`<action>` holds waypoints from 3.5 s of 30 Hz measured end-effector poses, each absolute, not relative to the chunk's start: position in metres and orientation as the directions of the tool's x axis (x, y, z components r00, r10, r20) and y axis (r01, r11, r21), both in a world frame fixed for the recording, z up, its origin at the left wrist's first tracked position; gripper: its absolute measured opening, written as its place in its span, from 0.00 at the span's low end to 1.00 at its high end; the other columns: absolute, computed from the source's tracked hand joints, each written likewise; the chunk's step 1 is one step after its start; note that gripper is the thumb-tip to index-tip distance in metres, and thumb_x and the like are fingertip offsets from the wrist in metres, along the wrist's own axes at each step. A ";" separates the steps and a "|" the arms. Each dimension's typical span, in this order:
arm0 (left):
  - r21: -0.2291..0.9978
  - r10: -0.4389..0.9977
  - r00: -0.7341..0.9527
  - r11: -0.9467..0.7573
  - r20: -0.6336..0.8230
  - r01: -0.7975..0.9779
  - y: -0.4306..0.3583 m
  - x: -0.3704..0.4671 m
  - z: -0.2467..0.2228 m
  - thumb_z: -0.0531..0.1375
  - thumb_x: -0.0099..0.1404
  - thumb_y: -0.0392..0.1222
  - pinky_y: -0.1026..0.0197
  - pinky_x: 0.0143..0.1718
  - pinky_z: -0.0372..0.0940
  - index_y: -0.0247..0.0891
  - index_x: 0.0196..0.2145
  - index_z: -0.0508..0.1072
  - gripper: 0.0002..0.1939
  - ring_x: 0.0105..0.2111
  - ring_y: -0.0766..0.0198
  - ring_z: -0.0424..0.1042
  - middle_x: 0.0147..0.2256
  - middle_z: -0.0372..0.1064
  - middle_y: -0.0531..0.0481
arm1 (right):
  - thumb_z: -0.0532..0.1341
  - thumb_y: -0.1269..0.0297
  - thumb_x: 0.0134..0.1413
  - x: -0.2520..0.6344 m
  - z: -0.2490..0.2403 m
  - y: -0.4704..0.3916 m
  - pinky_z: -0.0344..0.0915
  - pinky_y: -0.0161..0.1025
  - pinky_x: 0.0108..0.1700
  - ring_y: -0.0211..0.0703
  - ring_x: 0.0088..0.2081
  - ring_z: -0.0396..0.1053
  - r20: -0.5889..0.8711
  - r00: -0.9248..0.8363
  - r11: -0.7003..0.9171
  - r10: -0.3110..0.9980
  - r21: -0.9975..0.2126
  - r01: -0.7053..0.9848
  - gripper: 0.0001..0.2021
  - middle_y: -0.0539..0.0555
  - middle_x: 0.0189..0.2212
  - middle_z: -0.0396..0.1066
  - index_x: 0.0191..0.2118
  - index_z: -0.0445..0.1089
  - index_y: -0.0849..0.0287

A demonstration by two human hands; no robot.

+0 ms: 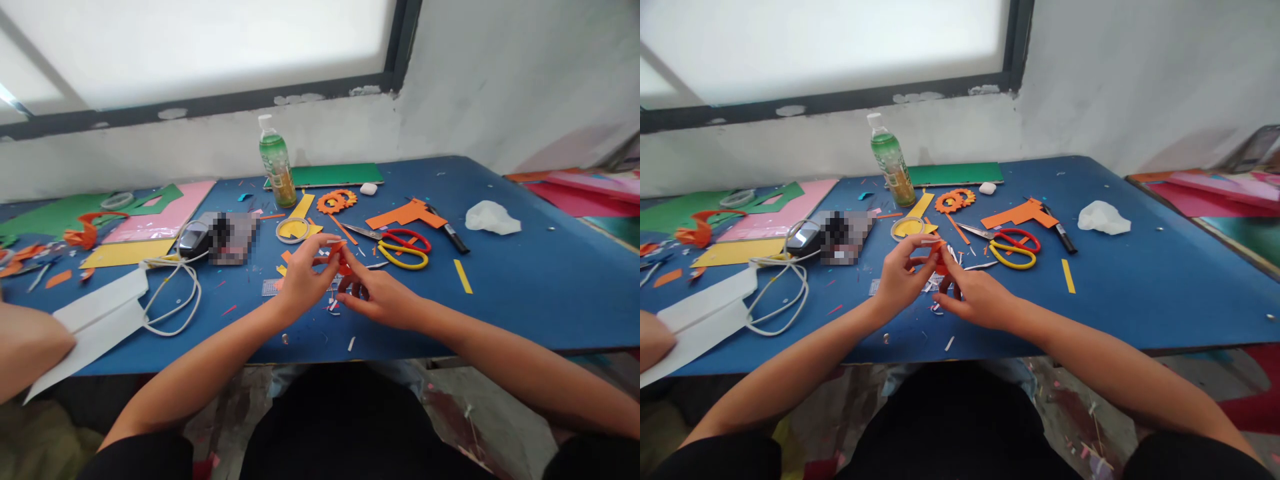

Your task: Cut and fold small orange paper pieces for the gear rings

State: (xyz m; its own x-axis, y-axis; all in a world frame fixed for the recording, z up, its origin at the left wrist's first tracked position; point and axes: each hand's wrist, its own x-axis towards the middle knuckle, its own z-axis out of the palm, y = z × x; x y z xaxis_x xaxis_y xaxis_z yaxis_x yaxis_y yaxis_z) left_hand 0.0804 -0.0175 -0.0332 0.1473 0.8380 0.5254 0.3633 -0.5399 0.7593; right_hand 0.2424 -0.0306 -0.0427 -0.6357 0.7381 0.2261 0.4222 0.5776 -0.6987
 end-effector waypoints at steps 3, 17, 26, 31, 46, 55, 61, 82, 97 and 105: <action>0.761 0.837 0.150 -0.542 0.526 0.358 -0.018 0.080 -0.033 0.56 0.61 0.34 0.68 0.34 0.71 0.39 0.41 0.69 0.10 0.41 0.66 0.70 0.41 0.69 0.49 | 0.56 0.63 0.55 0.242 -0.042 -0.031 0.62 0.34 0.26 0.37 0.23 0.66 0.242 -0.633 0.572 0.735 -0.722 0.388 0.39 0.53 0.31 0.74 0.65 0.30 0.61; 0.788 0.852 0.150 -0.521 0.501 0.329 -0.014 0.079 -0.036 0.57 0.59 0.33 0.68 0.33 0.71 0.38 0.41 0.68 0.10 0.40 0.66 0.71 0.40 0.69 0.48 | 0.54 0.59 0.56 0.242 -0.039 -0.031 0.62 0.36 0.28 0.37 0.25 0.64 0.184 -0.592 0.394 0.785 -0.886 0.246 0.37 0.51 0.27 0.70 0.65 0.34 0.66; 0.771 0.849 0.160 -0.526 0.504 0.359 -0.011 0.079 -0.037 0.59 0.58 0.33 0.70 0.30 0.69 0.39 0.40 0.68 0.11 0.36 0.69 0.72 0.39 0.69 0.50 | 0.54 0.60 0.56 0.243 -0.042 -0.030 0.62 0.37 0.30 0.37 0.26 0.63 0.171 -0.599 0.400 0.782 -0.875 0.272 0.38 0.51 0.28 0.70 0.65 0.33 0.67; 0.760 0.839 0.162 -0.540 0.519 0.360 -0.010 0.078 -0.038 0.58 0.57 0.31 0.71 0.31 0.69 0.38 0.40 0.68 0.12 0.36 0.69 0.72 0.39 0.69 0.50 | 0.54 0.60 0.57 0.242 -0.043 -0.029 0.62 0.37 0.30 0.38 0.26 0.64 0.179 -0.606 0.427 0.775 -0.855 0.294 0.37 0.52 0.29 0.70 0.65 0.33 0.64; 0.759 0.843 0.161 -0.533 0.513 0.375 -0.011 0.079 -0.037 0.59 0.56 0.30 0.70 0.29 0.68 0.36 0.39 0.69 0.11 0.34 0.70 0.71 0.39 0.68 0.49 | 0.54 0.59 0.57 0.243 -0.045 -0.027 0.62 0.36 0.29 0.37 0.25 0.64 0.189 -0.616 0.453 0.765 -0.837 0.307 0.38 0.52 0.29 0.70 0.65 0.31 0.63; 0.739 0.830 0.171 -0.553 0.532 0.385 -0.011 0.077 -0.038 0.58 0.57 0.31 0.68 0.30 0.68 0.36 0.41 0.68 0.13 0.34 0.68 0.71 0.39 0.68 0.47 | 0.52 0.58 0.59 0.249 -0.039 -0.023 0.63 0.35 0.29 0.37 0.25 0.66 0.250 -0.562 0.494 0.788 -0.802 0.336 0.28 0.51 0.27 0.71 0.62 0.49 0.61; 0.780 0.853 0.206 -0.522 0.479 0.346 -0.014 0.081 -0.039 0.60 0.57 0.36 0.67 0.30 0.69 0.35 0.40 0.68 0.11 0.34 0.67 0.71 0.36 0.70 0.46 | 0.53 0.60 0.59 0.257 -0.037 -0.010 0.62 0.34 0.30 0.38 0.29 0.68 0.433 -0.379 0.566 0.818 -0.723 0.396 0.14 0.53 0.31 0.74 0.42 0.72 0.60; 0.898 0.905 0.265 -0.390 0.332 0.204 -0.013 0.078 -0.034 0.62 0.57 0.40 0.63 0.34 0.69 0.37 0.40 0.68 0.12 0.34 0.64 0.74 0.33 0.73 0.49 | 0.57 0.64 0.56 0.266 -0.039 0.001 0.63 0.34 0.28 0.35 0.27 0.64 0.619 -0.409 0.742 0.671 -0.558 0.372 0.07 0.53 0.31 0.69 0.35 0.71 0.58; 0.916 0.915 0.289 -0.346 0.282 0.201 -0.009 0.075 -0.040 0.60 0.59 0.40 0.64 0.31 0.66 0.37 0.39 0.69 0.10 0.32 0.65 0.73 0.31 0.72 0.50 | 0.57 0.59 0.56 0.264 -0.042 0.002 0.62 0.32 0.27 0.34 0.24 0.64 0.506 -0.536 0.726 0.676 -0.584 0.364 0.11 0.51 0.26 0.69 0.39 0.70 0.61; 0.941 0.915 0.319 -0.305 0.246 0.148 -0.011 0.078 -0.038 0.60 0.58 0.40 0.66 0.29 0.66 0.37 0.39 0.68 0.10 0.30 0.67 0.72 0.29 0.71 0.51 | 0.60 0.59 0.53 0.266 -0.045 0.003 0.62 0.33 0.28 0.34 0.24 0.64 0.556 -0.547 0.777 0.626 -0.502 0.380 0.10 0.50 0.25 0.68 0.38 0.70 0.58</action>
